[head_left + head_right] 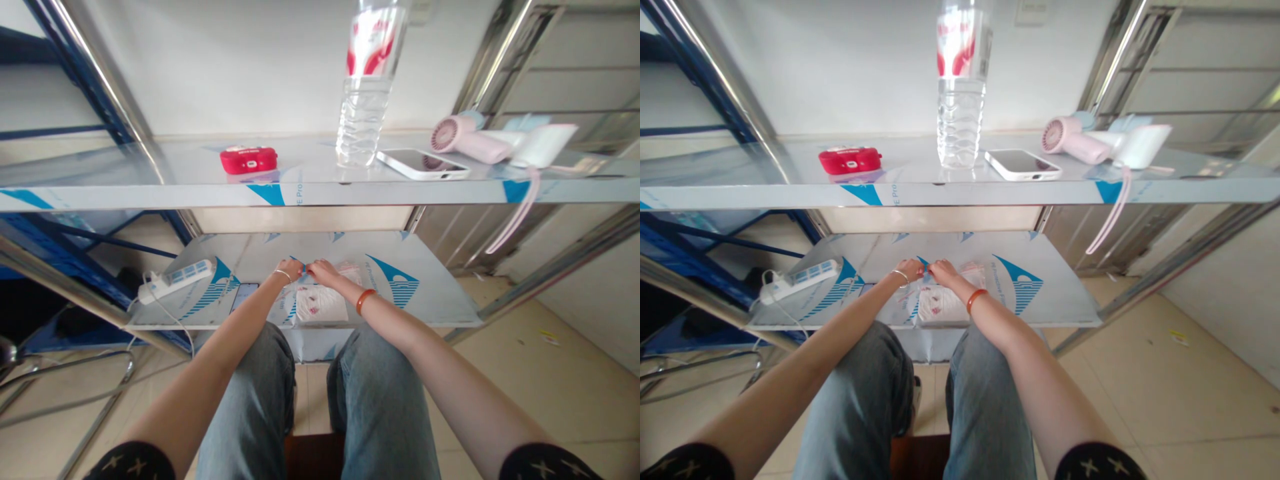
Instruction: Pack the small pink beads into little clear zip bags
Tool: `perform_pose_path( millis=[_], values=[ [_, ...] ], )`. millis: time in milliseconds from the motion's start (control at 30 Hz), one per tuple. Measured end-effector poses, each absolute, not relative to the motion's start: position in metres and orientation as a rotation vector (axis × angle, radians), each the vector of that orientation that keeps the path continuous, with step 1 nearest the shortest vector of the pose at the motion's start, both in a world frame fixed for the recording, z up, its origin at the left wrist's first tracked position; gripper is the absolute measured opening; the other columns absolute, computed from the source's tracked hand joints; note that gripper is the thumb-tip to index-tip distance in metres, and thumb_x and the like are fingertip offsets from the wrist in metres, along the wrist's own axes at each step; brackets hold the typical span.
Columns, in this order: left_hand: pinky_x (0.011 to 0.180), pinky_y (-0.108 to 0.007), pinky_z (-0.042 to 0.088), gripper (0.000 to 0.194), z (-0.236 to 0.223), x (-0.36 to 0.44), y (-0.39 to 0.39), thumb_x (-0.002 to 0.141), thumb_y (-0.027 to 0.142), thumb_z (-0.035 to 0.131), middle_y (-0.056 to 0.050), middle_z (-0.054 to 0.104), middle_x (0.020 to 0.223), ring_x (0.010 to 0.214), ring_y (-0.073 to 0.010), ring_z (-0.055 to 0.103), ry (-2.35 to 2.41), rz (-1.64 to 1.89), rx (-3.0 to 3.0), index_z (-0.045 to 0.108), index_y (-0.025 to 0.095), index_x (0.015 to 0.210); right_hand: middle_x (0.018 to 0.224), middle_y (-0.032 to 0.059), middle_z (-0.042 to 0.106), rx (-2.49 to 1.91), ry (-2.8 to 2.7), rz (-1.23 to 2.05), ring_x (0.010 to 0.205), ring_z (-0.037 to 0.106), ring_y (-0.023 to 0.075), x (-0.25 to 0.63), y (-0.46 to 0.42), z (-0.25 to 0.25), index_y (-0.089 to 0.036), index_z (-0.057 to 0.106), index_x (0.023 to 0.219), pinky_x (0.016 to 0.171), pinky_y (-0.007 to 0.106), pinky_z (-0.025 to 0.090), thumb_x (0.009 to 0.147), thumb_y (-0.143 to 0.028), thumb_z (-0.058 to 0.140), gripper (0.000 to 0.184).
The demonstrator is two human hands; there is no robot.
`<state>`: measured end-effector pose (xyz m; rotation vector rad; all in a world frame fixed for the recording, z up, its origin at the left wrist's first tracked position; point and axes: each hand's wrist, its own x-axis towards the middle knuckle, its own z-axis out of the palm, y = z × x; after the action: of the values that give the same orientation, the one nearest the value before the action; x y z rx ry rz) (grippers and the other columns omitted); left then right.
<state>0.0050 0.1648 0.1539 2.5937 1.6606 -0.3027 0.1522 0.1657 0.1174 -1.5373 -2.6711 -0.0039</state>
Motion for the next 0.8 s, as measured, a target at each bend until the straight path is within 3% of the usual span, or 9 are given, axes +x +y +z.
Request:
perform_pose_path(
  millis=[267, 533, 800],
  values=[
    [0.091, -0.035, 0.046, 0.025, 0.141, 0.003, 0.175, 0.09, 0.021, 0.046, -0.011, 0.069, 0.108, 0.105, -0.023, 0.063, 1.613, -0.314, 2.68, 0.069, 0.019, 0.099, 0.106, 0.0171, 0.066, -1.625, -2.633, 0.149, 0.101, 0.061, 0.0182, 0.151, 0.159, 0.124, -0.009, 0.065, 0.109, 0.085, 0.022, 0.038, 0.095, -0.03, 0.046, 0.032],
    [0.093, -0.035, 0.044, 0.027, 0.145, 0.003, 0.173, 0.09, 0.017, 0.044, -0.01, 0.068, 0.113, 0.107, -0.0215, 0.061, 1.681, -0.331, 2.64, 0.068, 0.02, 0.102, 0.105, 0.0152, 0.067, -1.676, -2.596, 0.255, 0.095, 0.059, 0.0137, 0.149, 0.157, 0.13, -0.006, 0.065, 0.11, 0.078, 0.017, 0.035, 0.095, -0.027, 0.046, 0.032],
    [0.094, -0.036, 0.043, 0.025, 0.147, 0.004, 0.173, 0.088, 0.016, 0.046, -0.011, 0.068, 0.109, 0.108, -0.0224, 0.061, 1.724, -0.305, 2.632, 0.068, 0.018, 0.099, 0.115, 0.0151, 0.064, -1.692, -2.564, 0.31, 0.105, 0.056, 0.0137, 0.147, 0.154, 0.133, -0.006, 0.063, 0.116, 0.084, 0.017, 0.034, 0.095, -0.024, 0.047, 0.032]
  ],
)
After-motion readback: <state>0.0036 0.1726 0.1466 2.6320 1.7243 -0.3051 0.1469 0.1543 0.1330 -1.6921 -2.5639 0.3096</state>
